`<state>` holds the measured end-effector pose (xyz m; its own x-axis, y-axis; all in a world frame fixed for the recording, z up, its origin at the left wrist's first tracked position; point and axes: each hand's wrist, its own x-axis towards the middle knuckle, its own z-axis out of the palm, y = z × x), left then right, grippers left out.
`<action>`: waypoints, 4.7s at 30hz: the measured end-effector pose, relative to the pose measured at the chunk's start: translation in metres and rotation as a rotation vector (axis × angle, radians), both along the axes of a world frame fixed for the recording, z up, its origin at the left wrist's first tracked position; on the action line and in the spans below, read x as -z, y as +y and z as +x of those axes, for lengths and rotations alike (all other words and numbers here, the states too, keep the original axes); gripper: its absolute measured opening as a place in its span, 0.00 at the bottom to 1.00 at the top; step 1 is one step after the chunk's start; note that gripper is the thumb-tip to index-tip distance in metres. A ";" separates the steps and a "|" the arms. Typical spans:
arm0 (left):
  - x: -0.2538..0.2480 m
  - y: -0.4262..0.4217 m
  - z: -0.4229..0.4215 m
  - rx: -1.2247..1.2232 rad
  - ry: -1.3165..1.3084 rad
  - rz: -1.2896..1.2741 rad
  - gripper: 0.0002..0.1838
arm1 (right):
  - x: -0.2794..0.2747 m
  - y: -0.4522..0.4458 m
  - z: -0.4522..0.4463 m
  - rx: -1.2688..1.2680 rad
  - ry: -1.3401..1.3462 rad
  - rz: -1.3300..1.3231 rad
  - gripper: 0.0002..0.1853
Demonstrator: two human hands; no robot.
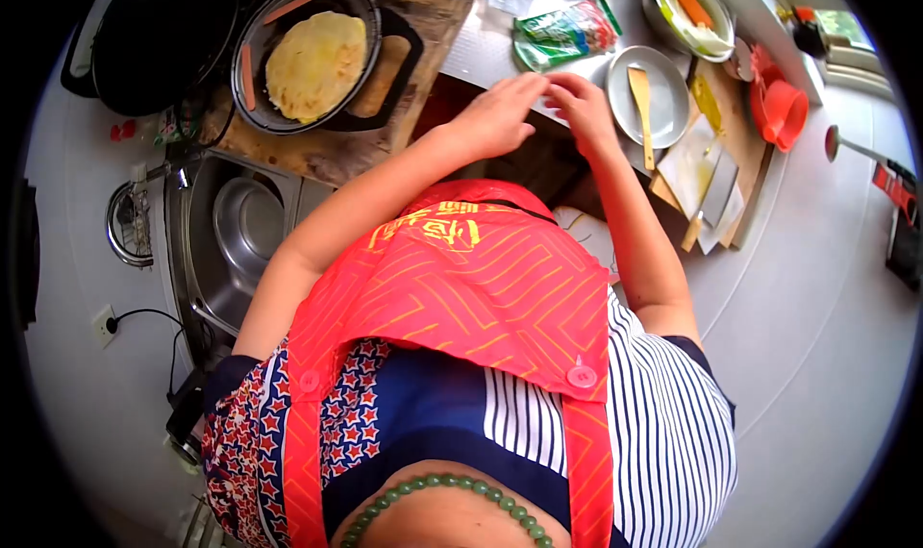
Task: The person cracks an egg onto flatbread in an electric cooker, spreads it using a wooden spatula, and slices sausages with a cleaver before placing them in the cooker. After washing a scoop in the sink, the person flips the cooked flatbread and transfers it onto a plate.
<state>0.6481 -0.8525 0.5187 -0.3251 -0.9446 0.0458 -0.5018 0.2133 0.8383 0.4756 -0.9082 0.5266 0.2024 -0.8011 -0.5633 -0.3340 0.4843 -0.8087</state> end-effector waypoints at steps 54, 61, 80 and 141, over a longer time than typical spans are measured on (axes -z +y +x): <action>0.039 0.167 0.202 -0.321 0.135 0.369 0.23 | 0.035 0.033 0.281 -1.090 0.267 -0.786 0.17; 0.049 0.157 0.182 -0.407 0.128 0.334 0.23 | 0.046 0.013 0.280 -1.148 0.222 -0.690 0.17; 0.049 0.135 0.178 -0.411 0.119 0.324 0.23 | 0.009 -0.009 0.261 -1.114 0.239 -0.695 0.17; 0.032 0.149 0.187 -0.392 0.151 0.380 0.23 | 0.012 0.017 0.343 -0.485 -0.187 0.494 0.11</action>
<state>0.8348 -0.7033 0.4865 0.0374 -0.9524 -0.3026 -0.3508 -0.2961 0.8884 0.8190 -0.8914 0.5146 0.5992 -0.2565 -0.7584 -0.4817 0.6410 -0.5975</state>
